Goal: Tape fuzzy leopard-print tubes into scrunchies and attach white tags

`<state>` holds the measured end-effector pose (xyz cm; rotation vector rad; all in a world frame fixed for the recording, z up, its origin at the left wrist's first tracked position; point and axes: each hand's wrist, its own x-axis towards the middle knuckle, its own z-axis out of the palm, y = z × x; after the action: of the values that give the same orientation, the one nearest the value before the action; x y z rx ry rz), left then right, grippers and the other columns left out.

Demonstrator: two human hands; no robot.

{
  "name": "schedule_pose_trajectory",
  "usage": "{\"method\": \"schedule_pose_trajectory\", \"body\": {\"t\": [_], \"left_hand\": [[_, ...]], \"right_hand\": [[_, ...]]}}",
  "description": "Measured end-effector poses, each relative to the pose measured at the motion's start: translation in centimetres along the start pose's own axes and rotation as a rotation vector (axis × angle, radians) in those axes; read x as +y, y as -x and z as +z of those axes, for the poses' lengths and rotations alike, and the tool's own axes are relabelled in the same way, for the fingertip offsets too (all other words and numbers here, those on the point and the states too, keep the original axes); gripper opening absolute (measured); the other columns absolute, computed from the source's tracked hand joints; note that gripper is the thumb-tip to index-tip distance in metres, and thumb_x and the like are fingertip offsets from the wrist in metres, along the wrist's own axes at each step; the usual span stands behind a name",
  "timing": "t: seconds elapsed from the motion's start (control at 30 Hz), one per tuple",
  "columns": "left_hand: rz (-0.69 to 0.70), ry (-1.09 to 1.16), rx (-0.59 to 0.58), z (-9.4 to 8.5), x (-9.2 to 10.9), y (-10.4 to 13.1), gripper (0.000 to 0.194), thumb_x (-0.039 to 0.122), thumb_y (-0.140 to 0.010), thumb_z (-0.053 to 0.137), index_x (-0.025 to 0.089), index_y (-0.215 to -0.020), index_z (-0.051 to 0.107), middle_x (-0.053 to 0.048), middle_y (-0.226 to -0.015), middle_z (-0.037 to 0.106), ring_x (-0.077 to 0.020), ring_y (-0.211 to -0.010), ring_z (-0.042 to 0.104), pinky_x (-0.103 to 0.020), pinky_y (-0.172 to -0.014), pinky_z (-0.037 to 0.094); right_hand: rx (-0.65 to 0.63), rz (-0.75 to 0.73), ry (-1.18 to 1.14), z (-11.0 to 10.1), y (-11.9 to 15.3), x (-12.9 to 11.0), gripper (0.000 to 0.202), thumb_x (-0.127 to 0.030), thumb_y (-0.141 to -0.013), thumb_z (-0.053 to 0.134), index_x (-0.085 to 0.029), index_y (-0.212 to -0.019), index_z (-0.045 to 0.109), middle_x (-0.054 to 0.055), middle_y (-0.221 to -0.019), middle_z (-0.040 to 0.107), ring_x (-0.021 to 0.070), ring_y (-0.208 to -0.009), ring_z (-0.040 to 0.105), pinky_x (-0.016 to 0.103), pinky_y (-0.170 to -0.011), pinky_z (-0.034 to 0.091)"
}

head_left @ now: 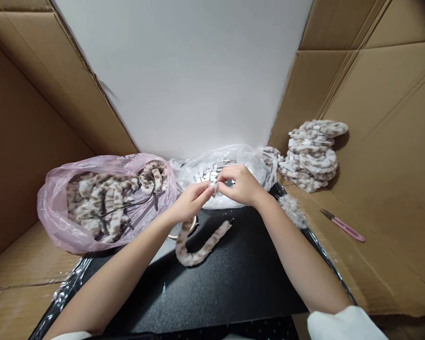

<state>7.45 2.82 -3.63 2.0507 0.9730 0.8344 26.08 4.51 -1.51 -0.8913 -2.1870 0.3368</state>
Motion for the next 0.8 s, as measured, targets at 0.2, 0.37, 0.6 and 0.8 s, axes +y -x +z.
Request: {"method": "schedule_pose_trajectory", "body": {"t": [0.2, 0.37, 0.6, 0.8], "left_hand": [[-0.006, -0.114, -0.011, -0.2, 0.6, 0.0, 0.034, 0.04, -0.094, 0.039, 0.017, -0.074, 0.052, 0.003, -0.065, 0.046, -0.0129, -0.062, 0.042, -0.025, -0.061, 0.035], [0.009, -0.179, -0.014, -0.1, 0.7, 0.0, 0.033, 0.039, -0.094, 0.039, 0.017, -0.075, 0.055, 0.003, -0.062, 0.047, -0.0132, -0.06, 0.043, -0.025, -0.061, 0.036], [0.009, -0.212, 0.015, -0.1, 0.5, 0.0, 0.031, 0.037, -0.094, 0.038, 0.017, -0.075, 0.053, 0.004, -0.061, 0.045, -0.0128, -0.059, 0.042, -0.025, -0.059, 0.033], [0.0, -0.228, 0.021, -0.2, 0.7, 0.0, 0.033, 0.038, -0.094, 0.038, 0.017, -0.074, 0.053, 0.003, -0.062, 0.047, -0.0136, -0.059, 0.044, -0.025, -0.058, 0.034]], "right_hand": [[-0.093, 0.032, -0.012, -0.8, 0.3, -0.1, 0.006, -0.016, -0.072, 0.06, -0.018, -0.07, 0.064, 0.0, -0.071, 0.064, 0.0148, -0.071, 0.057, 0.028, -0.075, 0.039], [-0.11, 0.112, -0.052, -1.0, 0.3, -0.4, 0.008, -0.018, -0.076, 0.058, -0.018, -0.071, 0.064, 0.001, -0.072, 0.065, 0.0146, -0.07, 0.057, 0.027, -0.069, 0.039], [-0.121, 0.144, -0.087, -0.6, 0.2, -0.2, 0.01, -0.014, -0.078, 0.054, -0.017, -0.073, 0.062, 0.001, -0.07, 0.063, 0.0133, -0.067, 0.055, 0.025, -0.064, 0.039], [-0.166, 0.177, -0.087, -1.4, 0.3, -0.1, 0.013, -0.013, -0.081, 0.051, -0.017, -0.073, 0.061, 0.001, -0.072, 0.063, 0.0135, -0.068, 0.055, 0.025, -0.064, 0.039]]}}
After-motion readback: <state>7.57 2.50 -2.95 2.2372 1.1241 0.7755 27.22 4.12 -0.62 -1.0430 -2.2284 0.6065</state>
